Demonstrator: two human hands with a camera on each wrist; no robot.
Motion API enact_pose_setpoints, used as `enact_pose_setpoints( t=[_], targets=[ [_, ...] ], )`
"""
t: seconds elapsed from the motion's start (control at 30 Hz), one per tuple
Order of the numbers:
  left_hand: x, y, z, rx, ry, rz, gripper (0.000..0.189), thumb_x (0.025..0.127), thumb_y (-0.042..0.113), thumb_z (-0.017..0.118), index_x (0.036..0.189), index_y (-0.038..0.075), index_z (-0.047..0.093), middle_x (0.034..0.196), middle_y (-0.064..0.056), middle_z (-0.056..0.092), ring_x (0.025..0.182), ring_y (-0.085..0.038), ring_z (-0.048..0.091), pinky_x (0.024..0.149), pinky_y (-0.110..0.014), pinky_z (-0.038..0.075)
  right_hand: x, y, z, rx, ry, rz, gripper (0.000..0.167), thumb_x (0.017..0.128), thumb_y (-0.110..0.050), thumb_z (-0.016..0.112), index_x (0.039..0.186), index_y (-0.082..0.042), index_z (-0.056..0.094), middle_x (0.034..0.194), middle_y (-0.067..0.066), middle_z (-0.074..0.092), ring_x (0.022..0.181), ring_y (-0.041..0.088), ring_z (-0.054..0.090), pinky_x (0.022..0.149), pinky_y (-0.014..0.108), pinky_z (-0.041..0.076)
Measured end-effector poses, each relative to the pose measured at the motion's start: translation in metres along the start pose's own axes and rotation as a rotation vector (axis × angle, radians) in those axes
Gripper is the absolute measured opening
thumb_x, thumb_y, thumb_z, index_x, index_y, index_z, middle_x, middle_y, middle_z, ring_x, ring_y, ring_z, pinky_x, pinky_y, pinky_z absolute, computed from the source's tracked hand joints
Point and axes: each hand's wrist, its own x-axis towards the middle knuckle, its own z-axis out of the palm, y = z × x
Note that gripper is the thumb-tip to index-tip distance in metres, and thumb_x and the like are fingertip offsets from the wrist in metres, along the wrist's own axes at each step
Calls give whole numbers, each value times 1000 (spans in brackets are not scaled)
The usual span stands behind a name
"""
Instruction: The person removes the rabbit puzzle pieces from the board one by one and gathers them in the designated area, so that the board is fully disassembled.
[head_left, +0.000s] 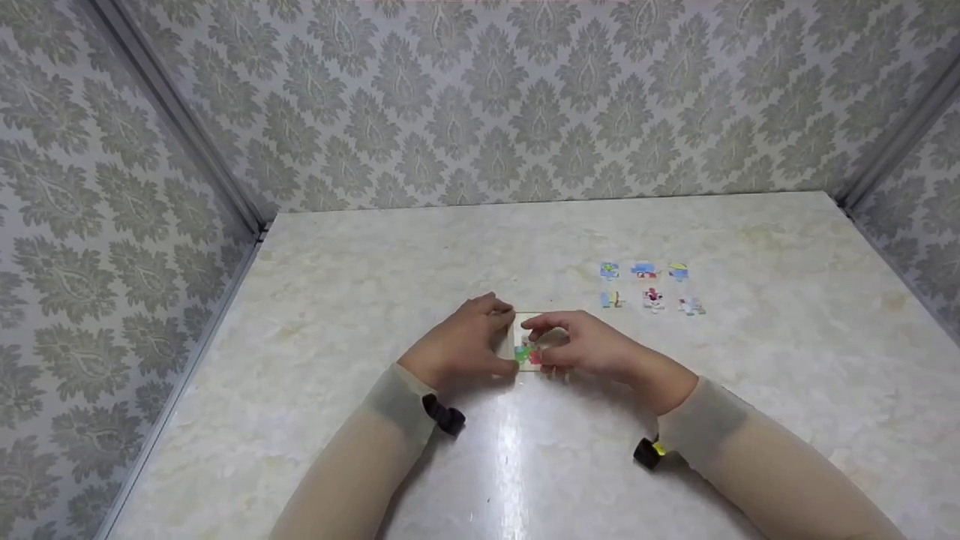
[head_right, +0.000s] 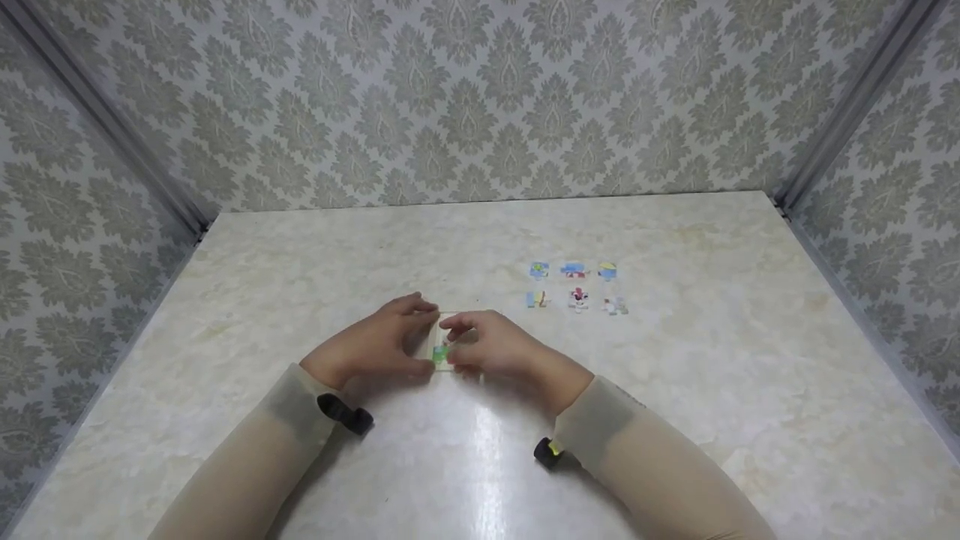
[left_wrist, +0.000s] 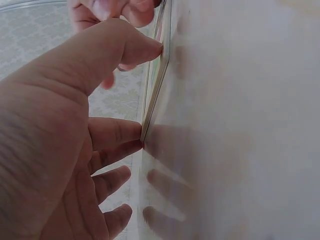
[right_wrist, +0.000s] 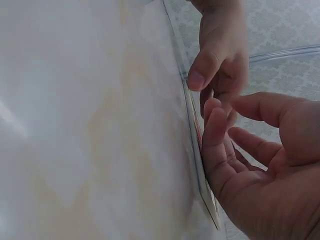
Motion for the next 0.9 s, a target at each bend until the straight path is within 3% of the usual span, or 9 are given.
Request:
enact_pose_setpoints(
  t=[0.23,0.37,0.53,0.9],
  targets=[
    [0,1,-3,8,-2,9,92,91,36,81,171,6,48,177,-4,49,177,-34,24,144,-50,28,6,-2,13,-299,86,5,46,103,-15,76,148,-4,74,135,19,66,86,14,60,78,26,54],
    [0,0,-3,6,-2,15,91,91,36,80,171,6,49,176,-6,49,177,-35,24,144,-49,29,6,-5,17,-396,119,-5,37,105,-15,73,140,-7,79,129,16,66,100,20,59,90,35,52],
    [1,1,-3,-9,1,10,88,91,38,81,170,9,53,177,-6,48,177,-36,23,145,-51,27,4,-5,18,-399,125,-30,31,107,-16,72,136,-7,76,131,14,66,108,23,63,98,40,53],
    [2,-1,1,-18,-1,-8,90,89,39,82,169,10,54,178,-4,48,178,-36,22,144,-49,28,3,-1,22,-286,116,-61,31,105,-7,73,135,-6,67,129,11,71,99,16,66,92,34,55]
  ],
)
